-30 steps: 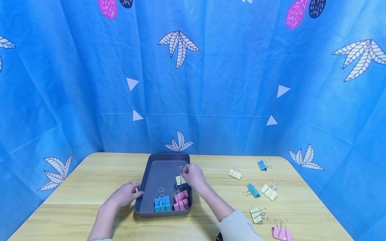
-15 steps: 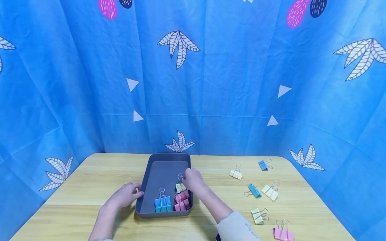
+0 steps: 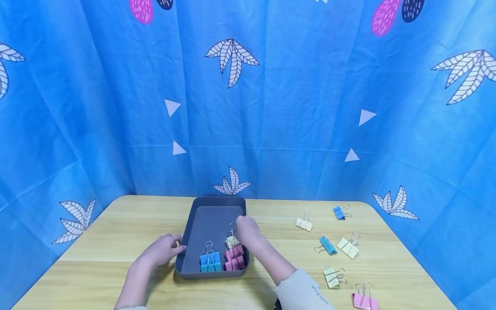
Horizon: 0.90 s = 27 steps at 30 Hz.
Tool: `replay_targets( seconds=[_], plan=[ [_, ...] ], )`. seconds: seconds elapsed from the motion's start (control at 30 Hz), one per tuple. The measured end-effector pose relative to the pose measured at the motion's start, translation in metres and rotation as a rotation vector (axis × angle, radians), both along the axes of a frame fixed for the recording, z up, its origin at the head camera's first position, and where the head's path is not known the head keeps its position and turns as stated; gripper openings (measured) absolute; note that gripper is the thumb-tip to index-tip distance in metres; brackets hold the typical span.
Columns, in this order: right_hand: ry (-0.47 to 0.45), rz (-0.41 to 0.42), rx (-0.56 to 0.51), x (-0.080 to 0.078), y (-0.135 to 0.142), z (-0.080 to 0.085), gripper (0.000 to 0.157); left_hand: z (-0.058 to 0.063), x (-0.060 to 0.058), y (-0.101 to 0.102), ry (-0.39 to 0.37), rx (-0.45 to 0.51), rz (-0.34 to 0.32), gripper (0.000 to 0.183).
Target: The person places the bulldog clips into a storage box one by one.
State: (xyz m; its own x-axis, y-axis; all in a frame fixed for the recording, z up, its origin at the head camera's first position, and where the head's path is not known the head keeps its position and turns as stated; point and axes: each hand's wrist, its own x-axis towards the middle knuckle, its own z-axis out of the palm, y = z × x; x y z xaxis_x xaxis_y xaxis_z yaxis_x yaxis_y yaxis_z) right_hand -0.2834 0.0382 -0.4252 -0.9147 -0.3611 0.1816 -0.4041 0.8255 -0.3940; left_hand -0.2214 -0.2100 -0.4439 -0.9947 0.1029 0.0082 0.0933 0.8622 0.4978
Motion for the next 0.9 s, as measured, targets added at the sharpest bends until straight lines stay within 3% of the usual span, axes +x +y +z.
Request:
replay_targets(
  seconds=[0.17,0.4,0.47,0.63,0.9],
  plan=[
    [-0.045,-0.002,-0.009,0.0,0.001,0.002,0.015,0.002,0.0,0.001,-0.011,0.002,0.004,0.045],
    [-0.072,0.031,-0.044,0.004,0.005,0.003,0.037,0.002,0.0,0.001,-0.01,0.007,-0.001,0.045],
    [-0.074,0.045,-0.06,0.005,0.006,0.003,0.034,0.002,0.0,0.0,-0.009,0.008,-0.001,0.045],
    [-0.041,0.067,-0.075,0.006,0.011,0.005,0.006,0.002,0.0,0.0,-0.012,0.009,0.003,0.045],
    [-0.029,0.042,-0.106,0.004,0.021,0.009,0.007,0.003,0.001,0.002,-0.018,0.013,0.006,0.045]
  ],
)
